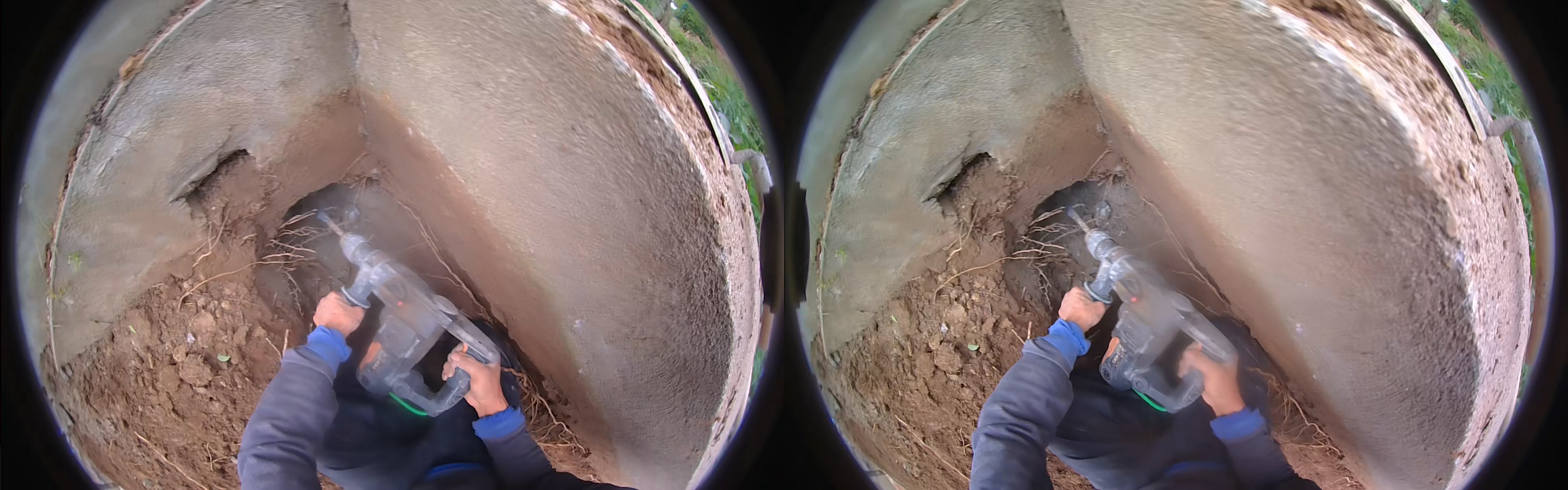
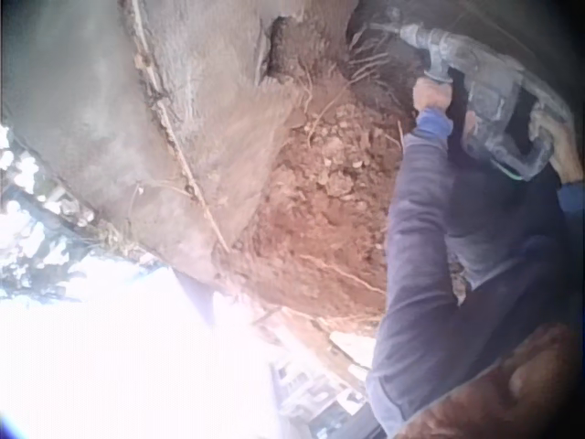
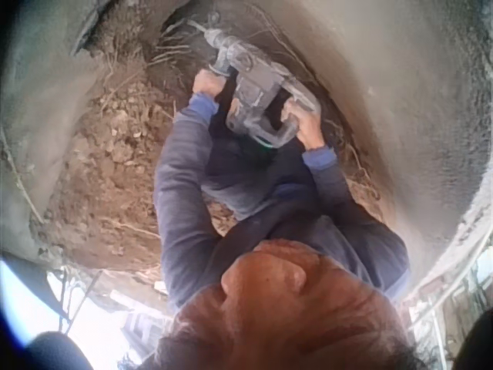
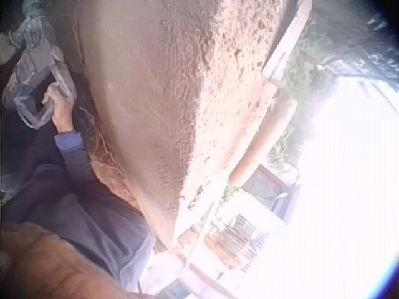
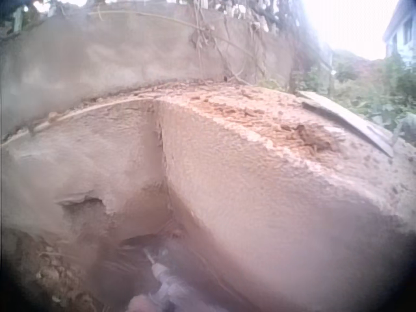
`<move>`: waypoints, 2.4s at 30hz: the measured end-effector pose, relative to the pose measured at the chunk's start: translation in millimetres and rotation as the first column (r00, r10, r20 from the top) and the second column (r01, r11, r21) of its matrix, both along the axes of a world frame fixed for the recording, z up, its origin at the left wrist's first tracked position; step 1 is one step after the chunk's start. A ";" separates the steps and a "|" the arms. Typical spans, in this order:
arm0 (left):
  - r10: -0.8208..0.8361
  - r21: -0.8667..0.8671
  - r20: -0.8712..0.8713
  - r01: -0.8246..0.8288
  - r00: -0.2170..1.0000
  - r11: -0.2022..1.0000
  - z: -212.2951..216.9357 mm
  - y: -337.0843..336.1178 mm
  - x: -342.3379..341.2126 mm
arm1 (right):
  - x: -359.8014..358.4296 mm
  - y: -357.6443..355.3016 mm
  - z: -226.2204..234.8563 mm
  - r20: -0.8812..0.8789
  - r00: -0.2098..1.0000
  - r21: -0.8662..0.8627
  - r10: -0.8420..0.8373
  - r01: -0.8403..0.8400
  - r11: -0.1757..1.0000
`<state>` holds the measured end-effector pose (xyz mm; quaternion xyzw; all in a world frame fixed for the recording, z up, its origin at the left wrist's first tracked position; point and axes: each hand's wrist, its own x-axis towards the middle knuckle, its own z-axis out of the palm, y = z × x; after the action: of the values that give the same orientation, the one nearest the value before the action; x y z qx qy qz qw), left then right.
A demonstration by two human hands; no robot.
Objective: The person uses a jackhammer to break a section of a concrete wall or floor. They repeatedly strike the surface to create a hole and occasionally clear debris by hand.
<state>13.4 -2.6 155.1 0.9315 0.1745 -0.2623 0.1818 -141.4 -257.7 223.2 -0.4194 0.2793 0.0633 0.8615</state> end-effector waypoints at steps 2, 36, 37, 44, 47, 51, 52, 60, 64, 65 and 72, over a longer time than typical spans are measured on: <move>0.020 -0.071 -0.009 -0.021 1.000 0.997 -16.8 4.0 3.1 | 15.2 -3.2 19.8 0.039 0.995 -0.154 0.087 -0.080 0.985; 0.433 -0.650 0.422 -0.067 0.796 0.757 -163.5 96.5 88.3 | 195.9 123.1 24.1 0.016 0.927 -0.726 0.375 -0.247 0.641; 0.445 -0.658 0.407 -0.082 0.798 0.749 -168.2 96.2 84.4 | 197.3 126.2 23.7 0.132 0.911 -0.782 0.391 -0.147 0.606; 0.344 -0.597 0.143 -0.197 0.928 0.777 -158.0 60.4 25.5 | 112.1 91.3 17.9 0.109 0.905 -0.747 0.412 -0.199 0.634; 0.243 -0.545 0.051 -0.177 0.969 0.819 -130.9 41.5 20.3 | 82.5 69.5 21.8 -0.054 0.937 -0.609 0.345 -0.304 0.732; 0.104 -0.187 0.140 -0.077 0.985 0.979 -104.8 14.8 31.3 | 62.3 55.5 33.2 -0.016 0.968 -0.567 0.250 -0.215 0.795; 0.159 -0.205 0.186 -0.120 0.970 0.971 -103.4 8.9 32.1 | 60.3 53.4 36.1 0.008 0.966 -0.613 0.260 -0.200 0.764; 0.455 -0.497 0.450 -0.208 0.768 0.842 -145.9 18.2 59.2 | 101.8 58.4 47.1 0.249 0.897 -0.780 0.365 -0.039 0.625; 0.643 -0.718 0.335 -0.255 0.689 0.647 -169.0 30.6 81.8 | 123.0 86.9 47.2 0.266 0.864 -0.819 0.427 -0.031 0.573; 0.594 -0.711 0.323 -0.225 0.737 0.666 -173.2 30.4 82.6 | 124.2 95.3 46.5 0.241 0.861 -0.845 0.448 -0.040 0.533; 0.650 -0.828 0.211 -0.219 0.731 0.515 -180.9 33.3 84.5 | 129.7 132.5 48.2 0.136 0.816 -0.953 0.561 -0.046 0.298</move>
<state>97.9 30.7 -25.9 0.7206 0.2322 -0.0033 0.6533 -11.7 -125.1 271.3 -0.8747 -0.0301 -0.0344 0.4825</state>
